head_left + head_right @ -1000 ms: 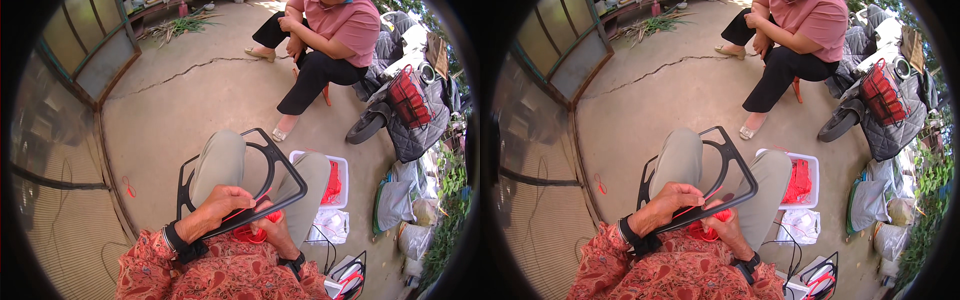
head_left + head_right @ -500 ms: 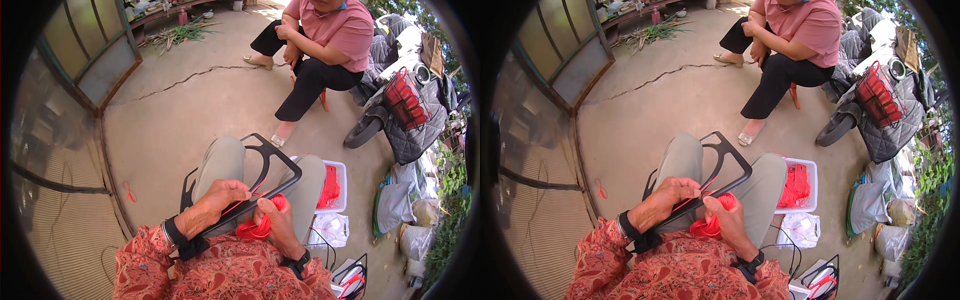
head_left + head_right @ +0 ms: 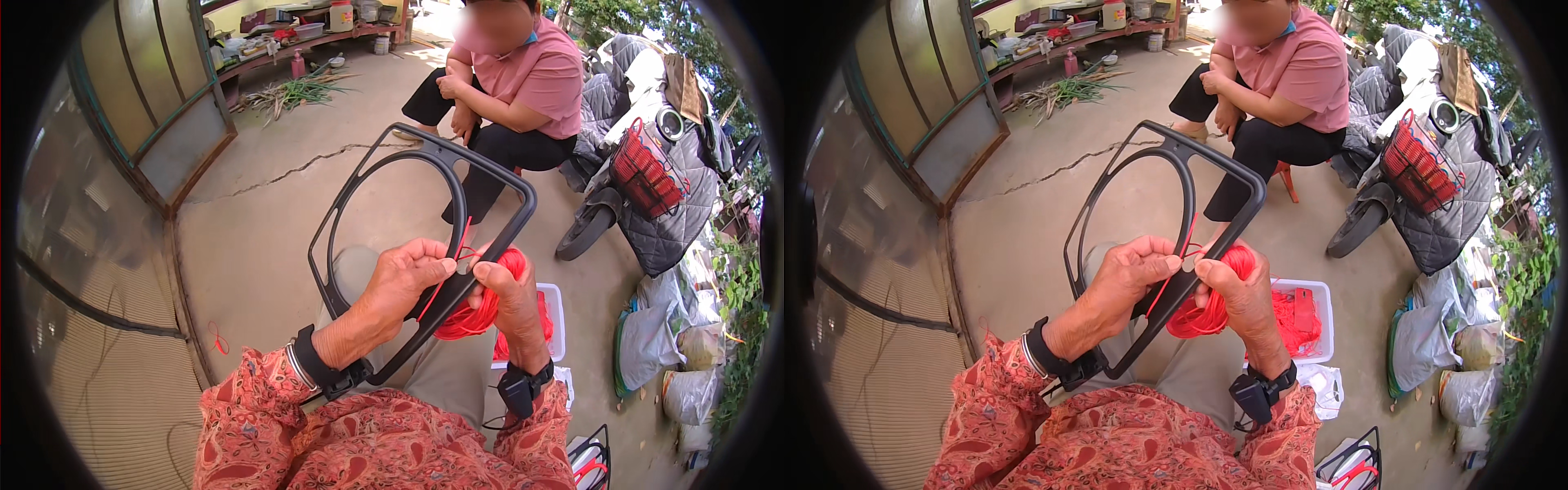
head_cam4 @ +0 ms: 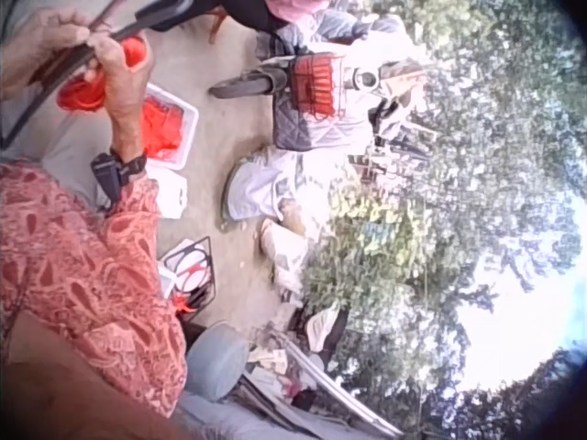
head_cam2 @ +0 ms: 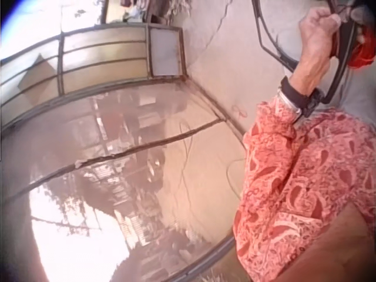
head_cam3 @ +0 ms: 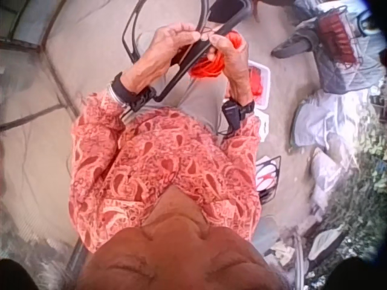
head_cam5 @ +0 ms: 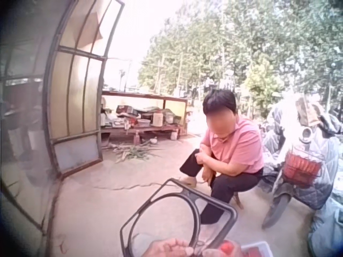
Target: Winding a red cord onto a black circular frame component.
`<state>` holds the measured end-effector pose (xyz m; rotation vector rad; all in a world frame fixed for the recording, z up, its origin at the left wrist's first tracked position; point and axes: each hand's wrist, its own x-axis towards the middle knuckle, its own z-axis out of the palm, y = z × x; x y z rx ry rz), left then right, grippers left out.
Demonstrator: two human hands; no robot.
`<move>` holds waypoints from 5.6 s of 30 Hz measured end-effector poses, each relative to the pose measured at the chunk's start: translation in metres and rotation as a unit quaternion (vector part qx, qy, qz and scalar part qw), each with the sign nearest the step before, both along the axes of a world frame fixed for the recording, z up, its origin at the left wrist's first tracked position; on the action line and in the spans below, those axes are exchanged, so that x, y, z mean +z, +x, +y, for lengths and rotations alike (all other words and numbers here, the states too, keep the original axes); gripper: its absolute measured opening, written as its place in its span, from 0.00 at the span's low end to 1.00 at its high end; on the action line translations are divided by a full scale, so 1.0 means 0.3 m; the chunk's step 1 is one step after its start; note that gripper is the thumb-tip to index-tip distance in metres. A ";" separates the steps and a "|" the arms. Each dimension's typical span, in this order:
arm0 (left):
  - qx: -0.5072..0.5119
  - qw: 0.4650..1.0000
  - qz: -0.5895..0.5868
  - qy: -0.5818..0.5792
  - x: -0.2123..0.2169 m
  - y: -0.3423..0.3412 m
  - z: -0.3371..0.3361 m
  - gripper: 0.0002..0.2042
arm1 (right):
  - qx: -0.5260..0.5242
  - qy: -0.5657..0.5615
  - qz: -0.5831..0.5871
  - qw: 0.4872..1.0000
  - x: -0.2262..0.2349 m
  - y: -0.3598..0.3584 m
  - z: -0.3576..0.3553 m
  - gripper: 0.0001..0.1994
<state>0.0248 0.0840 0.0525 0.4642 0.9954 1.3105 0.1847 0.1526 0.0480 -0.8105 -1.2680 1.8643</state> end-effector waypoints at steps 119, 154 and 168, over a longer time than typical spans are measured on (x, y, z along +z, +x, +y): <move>0.207 0.977 0.045 0.019 -0.195 0.079 -0.154 0.08 | 0.018 -0.123 0.140 0.982 -0.230 0.041 -0.033 0.03; 0.192 0.979 0.043 -0.048 -0.177 0.088 -0.167 0.10 | -0.013 -0.035 -0.060 0.997 -0.217 -0.004 -0.003 0.08; 0.189 0.981 0.011 -0.032 -0.200 0.086 -0.166 0.10 | -0.065 0.006 -0.048 0.997 -0.143 -0.006 -0.032 0.04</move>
